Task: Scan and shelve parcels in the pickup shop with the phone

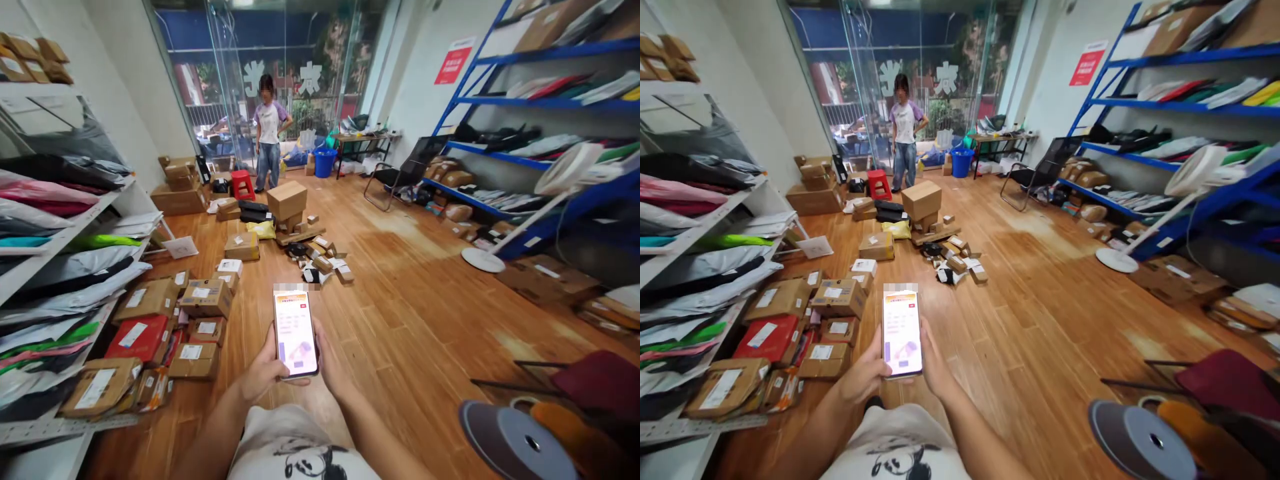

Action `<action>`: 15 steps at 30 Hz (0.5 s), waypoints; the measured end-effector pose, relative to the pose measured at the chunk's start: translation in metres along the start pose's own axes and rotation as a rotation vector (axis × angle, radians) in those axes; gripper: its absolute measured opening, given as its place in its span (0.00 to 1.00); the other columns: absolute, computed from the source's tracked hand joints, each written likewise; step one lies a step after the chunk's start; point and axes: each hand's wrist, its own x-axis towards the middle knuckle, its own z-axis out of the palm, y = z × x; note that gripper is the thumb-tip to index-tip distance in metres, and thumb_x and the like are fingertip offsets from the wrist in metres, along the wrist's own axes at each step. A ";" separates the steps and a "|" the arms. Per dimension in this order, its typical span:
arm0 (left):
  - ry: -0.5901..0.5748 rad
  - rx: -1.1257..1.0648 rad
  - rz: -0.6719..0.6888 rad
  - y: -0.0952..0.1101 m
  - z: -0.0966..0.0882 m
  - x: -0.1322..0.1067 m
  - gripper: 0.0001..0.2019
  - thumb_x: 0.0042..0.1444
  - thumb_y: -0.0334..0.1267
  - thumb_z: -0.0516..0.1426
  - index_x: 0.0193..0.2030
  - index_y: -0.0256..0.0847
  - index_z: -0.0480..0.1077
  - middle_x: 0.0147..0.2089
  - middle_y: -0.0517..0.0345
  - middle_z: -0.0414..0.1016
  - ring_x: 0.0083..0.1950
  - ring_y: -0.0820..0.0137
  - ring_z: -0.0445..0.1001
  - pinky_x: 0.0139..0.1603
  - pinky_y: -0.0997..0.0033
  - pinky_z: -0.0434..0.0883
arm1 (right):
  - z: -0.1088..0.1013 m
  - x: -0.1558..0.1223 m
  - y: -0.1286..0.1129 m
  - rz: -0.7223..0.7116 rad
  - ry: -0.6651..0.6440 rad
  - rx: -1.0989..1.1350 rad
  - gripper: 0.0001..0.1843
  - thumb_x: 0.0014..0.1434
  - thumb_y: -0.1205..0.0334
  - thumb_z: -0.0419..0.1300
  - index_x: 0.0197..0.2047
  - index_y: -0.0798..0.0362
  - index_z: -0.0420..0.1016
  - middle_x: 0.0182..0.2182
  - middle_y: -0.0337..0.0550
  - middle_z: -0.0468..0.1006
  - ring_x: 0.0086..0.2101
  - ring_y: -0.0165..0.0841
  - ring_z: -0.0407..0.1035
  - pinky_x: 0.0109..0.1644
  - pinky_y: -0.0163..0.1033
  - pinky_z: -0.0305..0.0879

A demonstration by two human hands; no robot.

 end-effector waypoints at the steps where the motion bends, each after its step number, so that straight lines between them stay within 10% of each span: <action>1: 0.012 0.023 0.000 0.000 0.002 0.006 0.53 0.40 0.24 0.55 0.71 0.57 0.35 0.67 0.50 0.60 0.60 0.49 0.67 0.47 0.48 0.76 | -0.005 0.002 -0.003 0.000 -0.008 0.020 0.29 0.63 0.36 0.50 0.57 0.47 0.65 0.55 0.46 0.73 0.58 0.43 0.63 0.61 0.51 0.59; 9: 0.060 0.008 -0.018 0.005 0.014 0.039 0.50 0.47 0.38 0.59 0.72 0.50 0.34 0.64 0.44 0.63 0.54 0.50 0.71 0.37 0.55 0.79 | -0.030 0.015 -0.014 0.036 -0.041 0.038 0.31 0.51 0.64 0.58 0.59 0.48 0.60 0.51 0.41 0.76 0.51 0.42 0.69 0.55 0.49 0.64; 15: 0.036 -0.032 0.006 0.015 0.011 0.061 0.50 0.45 0.40 0.59 0.71 0.55 0.33 0.64 0.49 0.64 0.54 0.52 0.71 0.40 0.57 0.77 | -0.034 0.031 -0.016 0.018 0.001 -0.002 0.28 0.52 0.66 0.56 0.58 0.48 0.61 0.51 0.40 0.76 0.50 0.39 0.69 0.53 0.46 0.64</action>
